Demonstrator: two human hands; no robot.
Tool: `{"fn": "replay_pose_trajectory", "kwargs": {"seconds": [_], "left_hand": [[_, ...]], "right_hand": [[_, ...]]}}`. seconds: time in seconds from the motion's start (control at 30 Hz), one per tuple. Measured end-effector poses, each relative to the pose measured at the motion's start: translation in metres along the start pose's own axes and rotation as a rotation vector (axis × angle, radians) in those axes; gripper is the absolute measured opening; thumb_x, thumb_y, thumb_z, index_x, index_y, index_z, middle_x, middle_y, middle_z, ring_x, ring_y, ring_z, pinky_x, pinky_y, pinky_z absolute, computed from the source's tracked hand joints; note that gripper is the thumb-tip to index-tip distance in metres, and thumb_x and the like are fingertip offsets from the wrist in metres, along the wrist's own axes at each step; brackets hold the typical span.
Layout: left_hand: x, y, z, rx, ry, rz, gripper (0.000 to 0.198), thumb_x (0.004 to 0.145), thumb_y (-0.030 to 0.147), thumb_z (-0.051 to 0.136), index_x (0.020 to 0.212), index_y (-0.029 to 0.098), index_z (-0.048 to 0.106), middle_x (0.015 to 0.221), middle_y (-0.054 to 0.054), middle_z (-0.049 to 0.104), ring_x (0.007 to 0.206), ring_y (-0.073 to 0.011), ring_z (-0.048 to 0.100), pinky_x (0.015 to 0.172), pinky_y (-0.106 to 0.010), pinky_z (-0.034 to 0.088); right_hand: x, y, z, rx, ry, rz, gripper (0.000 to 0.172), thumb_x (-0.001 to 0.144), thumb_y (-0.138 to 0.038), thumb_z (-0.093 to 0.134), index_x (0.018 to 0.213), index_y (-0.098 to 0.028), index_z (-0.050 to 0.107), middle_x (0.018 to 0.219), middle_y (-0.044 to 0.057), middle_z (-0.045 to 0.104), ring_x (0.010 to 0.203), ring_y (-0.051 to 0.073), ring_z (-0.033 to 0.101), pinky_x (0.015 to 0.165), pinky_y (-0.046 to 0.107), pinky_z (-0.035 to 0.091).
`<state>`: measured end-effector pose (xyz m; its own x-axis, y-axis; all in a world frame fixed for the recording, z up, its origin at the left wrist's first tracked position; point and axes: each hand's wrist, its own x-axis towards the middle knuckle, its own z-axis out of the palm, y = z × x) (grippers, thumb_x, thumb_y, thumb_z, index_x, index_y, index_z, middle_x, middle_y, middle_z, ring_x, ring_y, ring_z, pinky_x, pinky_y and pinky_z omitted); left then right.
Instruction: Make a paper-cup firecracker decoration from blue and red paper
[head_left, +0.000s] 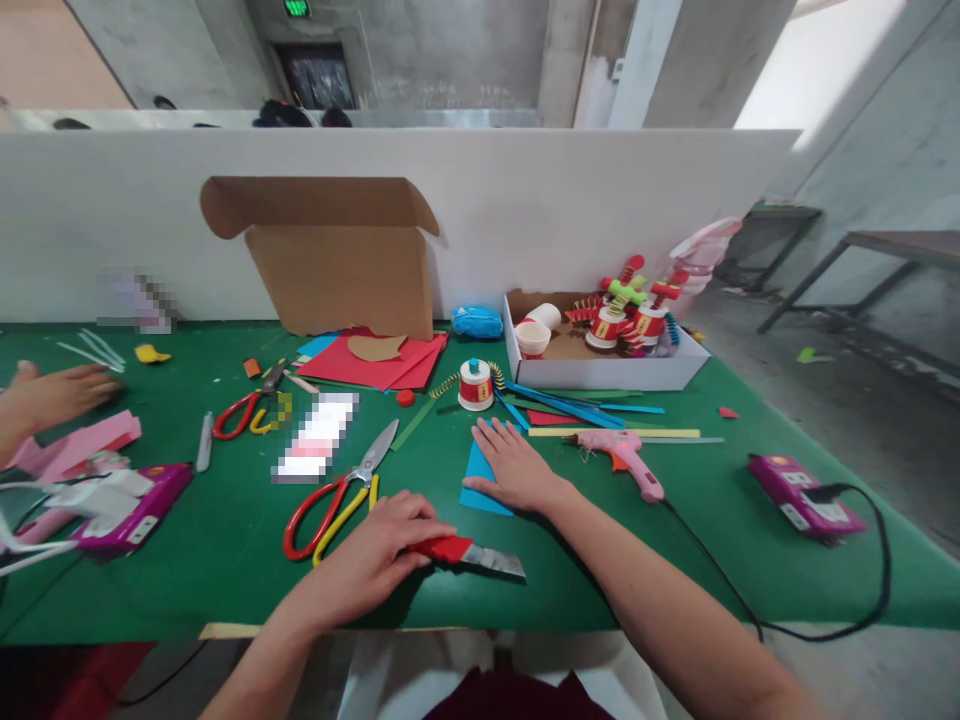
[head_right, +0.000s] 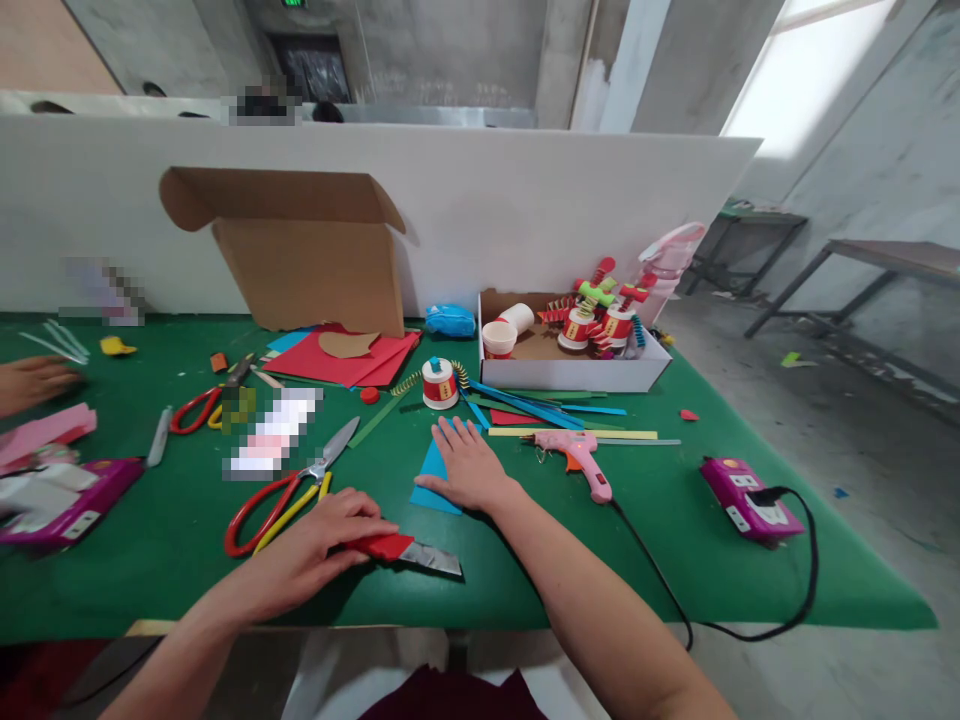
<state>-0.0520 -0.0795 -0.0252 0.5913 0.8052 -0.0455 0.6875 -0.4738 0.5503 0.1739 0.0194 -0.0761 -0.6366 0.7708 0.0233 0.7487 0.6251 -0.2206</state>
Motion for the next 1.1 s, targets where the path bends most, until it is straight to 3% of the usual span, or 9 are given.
{"fn": "replay_pose_trajectory", "kwargs": {"seconds": [0.07,0.23,0.3,0.43,0.57,0.67,0.77,0.83,1.1], "left_hand": [[-0.001,-0.007,-0.014,-0.05,0.079,-0.021,0.035,0.09,0.024,0.044,0.121,0.032,0.058,0.11,-0.003,0.059,0.1,-0.017,0.053,0.088,-0.031,0.043],[0.028,-0.042,-0.049,0.173,0.584,-0.396,0.037,0.086,0.029,0.045,0.118,0.018,0.058,0.104,-0.009,0.06,0.097,-0.0231,0.056,0.087,-0.037,0.046],[0.052,-0.054,-0.055,0.342,0.632,-0.503,0.039,0.083,0.024,0.044,0.118,0.013,0.056,0.104,-0.013,0.059,0.1,-0.0277,0.055,0.087,-0.04,0.045],[0.096,-0.064,-0.05,0.481,0.56,-0.572,0.037,0.083,0.02,0.044,0.117,0.013,0.055,0.103,-0.016,0.059,0.099,-0.0303,0.055,0.081,-0.039,0.045],[0.108,-0.066,-0.042,0.578,0.588,-0.574,0.035,0.082,0.022,0.047,0.115,0.015,0.057,0.106,-0.016,0.059,0.103,-0.0328,0.052,0.081,-0.042,0.044],[0.103,-0.061,-0.042,0.526,0.59,-0.376,0.026,0.086,0.026,0.045,0.1,0.019,0.065,0.101,-0.012,0.063,0.1,-0.029,0.053,0.084,-0.042,0.044],[0.104,-0.047,-0.033,0.297,0.389,-0.086,0.027,0.09,0.028,0.042,0.094,0.02,0.067,0.097,-0.006,0.068,0.093,-0.0202,0.059,0.084,-0.033,0.046],[0.11,-0.036,-0.021,0.233,0.234,-0.007,0.029,0.09,0.024,0.041,0.102,0.019,0.067,0.102,-0.006,0.069,0.095,-0.0188,0.061,0.086,-0.03,0.046],[0.15,-0.02,0.007,0.367,0.042,-0.176,0.044,0.08,0.013,0.052,0.124,0.019,0.05,0.128,-0.013,0.053,0.116,-0.0259,0.053,0.091,-0.035,0.044]], "right_hand": [[0.0,0.0,-0.001,0.006,-0.003,0.001,0.085,0.085,-0.068,0.032,0.145,-0.008,0.03,0.151,0.017,0.028,0.141,0.032,0.02,0.115,0.048,0.017],[0.003,-0.003,-0.004,0.046,-0.032,-0.033,0.088,0.084,-0.069,0.034,0.144,-0.006,0.03,0.151,0.018,0.027,0.141,0.033,0.02,0.116,0.047,0.017],[0.005,-0.003,-0.005,0.079,-0.018,-0.05,0.087,0.084,-0.069,0.034,0.145,-0.007,0.029,0.151,0.018,0.027,0.141,0.032,0.021,0.115,0.048,0.018],[0.008,0.002,-0.01,0.134,0.046,-0.066,0.07,0.092,-0.056,0.032,0.143,-0.008,0.034,0.148,0.017,0.034,0.138,0.029,0.03,0.114,0.047,0.023],[0.009,0.012,-0.02,0.195,0.272,0.003,0.051,0.096,-0.041,0.028,0.132,-0.012,0.051,0.134,0.014,0.055,0.125,0.024,0.048,0.106,0.041,0.037],[0.009,0.021,-0.028,0.232,0.452,0.121,0.044,0.096,-0.037,0.029,0.119,-0.018,0.061,0.118,0.01,0.066,0.109,0.022,0.059,0.095,0.036,0.045],[0.008,0.026,-0.032,0.247,0.568,0.217,0.041,0.096,-0.035,0.03,0.105,-0.019,0.067,0.106,0.008,0.07,0.099,0.021,0.063,0.088,0.032,0.047],[0.007,0.026,-0.035,0.271,0.645,0.251,0.04,0.096,-0.033,0.031,0.099,-0.019,0.068,0.098,0.008,0.072,0.093,0.02,0.065,0.084,0.03,0.048],[0.001,0.02,-0.04,0.262,0.706,0.229,0.041,0.095,-0.032,0.029,0.098,-0.019,0.068,0.095,0.008,0.071,0.091,0.019,0.065,0.082,0.028,0.049]]}}
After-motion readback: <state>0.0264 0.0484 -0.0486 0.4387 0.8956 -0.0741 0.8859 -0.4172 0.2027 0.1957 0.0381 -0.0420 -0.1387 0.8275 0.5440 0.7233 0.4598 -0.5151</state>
